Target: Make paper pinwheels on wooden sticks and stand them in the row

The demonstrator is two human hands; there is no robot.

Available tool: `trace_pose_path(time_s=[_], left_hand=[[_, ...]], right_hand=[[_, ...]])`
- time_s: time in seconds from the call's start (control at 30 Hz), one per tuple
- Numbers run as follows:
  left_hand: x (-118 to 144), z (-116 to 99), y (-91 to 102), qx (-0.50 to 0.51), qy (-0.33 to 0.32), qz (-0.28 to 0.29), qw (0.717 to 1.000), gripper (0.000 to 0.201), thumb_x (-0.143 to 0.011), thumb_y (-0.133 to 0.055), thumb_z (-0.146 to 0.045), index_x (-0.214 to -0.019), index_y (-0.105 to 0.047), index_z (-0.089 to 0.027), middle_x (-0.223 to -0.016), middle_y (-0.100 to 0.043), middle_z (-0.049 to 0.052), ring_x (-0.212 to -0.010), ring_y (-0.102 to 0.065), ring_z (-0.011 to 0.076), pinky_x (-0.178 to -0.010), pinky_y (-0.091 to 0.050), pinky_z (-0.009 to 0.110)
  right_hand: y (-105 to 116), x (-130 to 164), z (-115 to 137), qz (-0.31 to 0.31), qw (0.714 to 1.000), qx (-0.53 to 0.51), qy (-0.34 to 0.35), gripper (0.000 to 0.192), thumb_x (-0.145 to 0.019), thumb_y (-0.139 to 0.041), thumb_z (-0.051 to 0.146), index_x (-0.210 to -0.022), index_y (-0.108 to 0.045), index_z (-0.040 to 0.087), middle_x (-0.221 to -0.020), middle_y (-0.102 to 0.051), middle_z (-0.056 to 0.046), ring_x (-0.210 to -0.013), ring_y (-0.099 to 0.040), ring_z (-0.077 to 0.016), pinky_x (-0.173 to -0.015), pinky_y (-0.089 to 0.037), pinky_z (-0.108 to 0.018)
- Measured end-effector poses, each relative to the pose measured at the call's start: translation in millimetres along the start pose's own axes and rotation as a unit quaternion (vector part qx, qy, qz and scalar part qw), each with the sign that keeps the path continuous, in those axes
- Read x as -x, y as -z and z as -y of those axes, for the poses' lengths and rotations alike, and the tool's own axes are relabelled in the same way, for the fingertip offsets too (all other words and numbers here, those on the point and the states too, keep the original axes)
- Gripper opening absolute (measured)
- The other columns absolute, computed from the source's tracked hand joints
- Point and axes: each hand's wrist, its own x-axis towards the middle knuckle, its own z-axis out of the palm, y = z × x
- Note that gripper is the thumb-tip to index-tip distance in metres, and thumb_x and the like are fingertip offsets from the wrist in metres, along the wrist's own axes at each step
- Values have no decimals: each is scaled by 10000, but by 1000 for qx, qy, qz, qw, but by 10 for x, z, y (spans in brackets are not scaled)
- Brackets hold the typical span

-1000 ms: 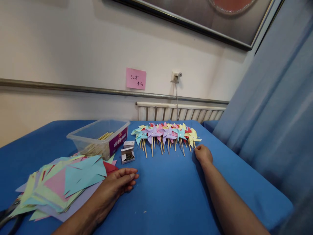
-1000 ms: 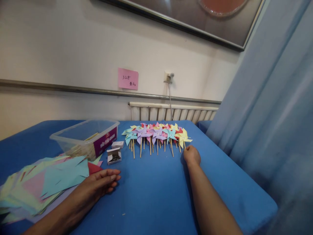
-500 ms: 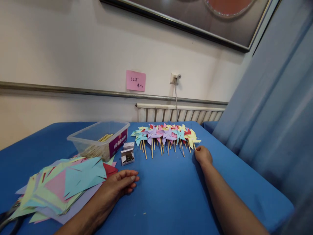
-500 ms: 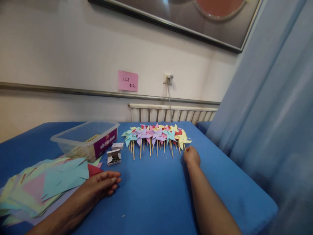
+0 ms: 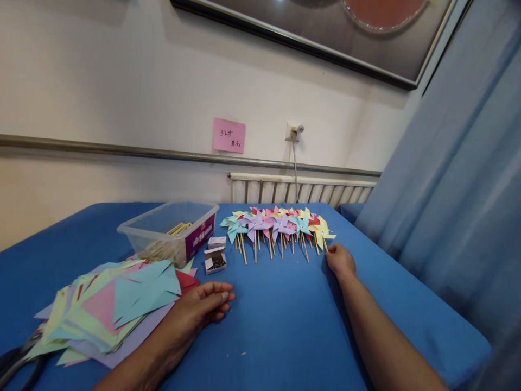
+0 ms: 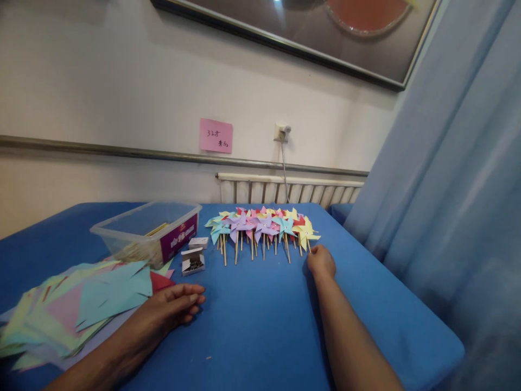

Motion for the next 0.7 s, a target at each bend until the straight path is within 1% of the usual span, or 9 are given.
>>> trace_pose_path(time_s=[0.13, 0.23, 0.33, 0.43, 0.5, 0.53, 0.63, 0.67, 0.7], left_hand=[[3, 25, 10, -4, -1, 1, 1000, 294, -667, -753, -321, -891, -671, -150, -862, -698, 62, -649, -595, 115, -613, -464, 238], [2, 49, 24, -17, -11, 17, 1000, 297, -680, -733, -332, -904, -666, -148, -863, -701, 68, -652, -596, 119, -622, -464, 248], [3, 71, 16, -46, -27, 32, 998, 299, -691, -705, -355, -902, -654, -149, -872, -702, 72, -658, -602, 127, -626, -460, 255], [16, 100, -22, -107, -40, 35, 993, 280, -672, -689, -352, -863, -633, -155, -806, -692, 50, -626, -587, 133, -599, -441, 259], [36, 127, -48, -156, -64, 57, 984, 264, -676, -672, -341, -865, -633, -161, -751, -678, 31, -635, -584, 144, -594, -423, 260], [47, 140, -55, -187, -80, 64, 977, 258, -673, -672, -333, -864, -640, -163, -732, -668, 21, -637, -578, 148, -592, -412, 260], [85, 160, -48, -268, -134, 86, 950, 190, -700, -620, -300, -827, -668, -167, -719, -660, 19, -672, -576, 169, -615, -401, 270], [96, 155, -36, -293, -154, 96, 939, 165, -705, -597, -271, -808, -674, -168, -738, -670, 27, -692, -583, 179, -626, -400, 274], [106, 142, -21, -320, -173, 90, 927, 159, -702, -586, -251, -803, -681, -174, -760, -682, 33, -712, -591, 190, -634, -398, 278]], right_hand=[[1, 29, -24, -29, 999, -15, 2, 276, -783, -544, 295, -1005, -640, 163, -1041, -682, -124, -942, -641, -253, -726, -440, -298], [39, 80, 12, -61, 997, -34, 11, 293, -797, -516, 285, -1029, -608, 132, -1042, -665, -150, -980, -617, -274, -773, -436, -323], [55, 209, 136, -92, 993, -63, 40, 269, -824, -468, 261, -1040, -578, 143, -1019, -659, -126, -979, -601, -252, -799, -427, -313], [-49, 535, 376, -86, 987, -102, 91, 216, -825, -475, 262, -1003, -570, 185, -945, -659, -72, -875, -613, -204, -765, -433, -278], [-209, 902, 596, -50, 980, -142, 133, 183, -811, -504, 289, -961, -569, 206, -821, -647, -26, -738, -611, -169, -691, -446, -250], [-308, 1122, 716, -3, 964, -215, 153, 183, -805, -507, 297, -949, -564, 200, -779, -636, -24, -669, -596, -167, -638, -448, -254], [-609, 1790, 1077, 135, 891, -398, 170, 214, -773, -545, 345, -928, -551, 197, -776, -637, -24, -594, -570, -160, -568, -455, -265], [-693, 1968, 1184, 171, 874, -423, 166, 228, -766, -557, 349, -933, -554, 194, -720, -625, -11, -579, -564, -161, -557, -451, -265], [-766, 2103, 1278, 199, 864, -434, 162, 245, -758, -569, 352, -944, -562, 192, -641, -593, 13, -555, -552, -162, -540, -440, -262]])
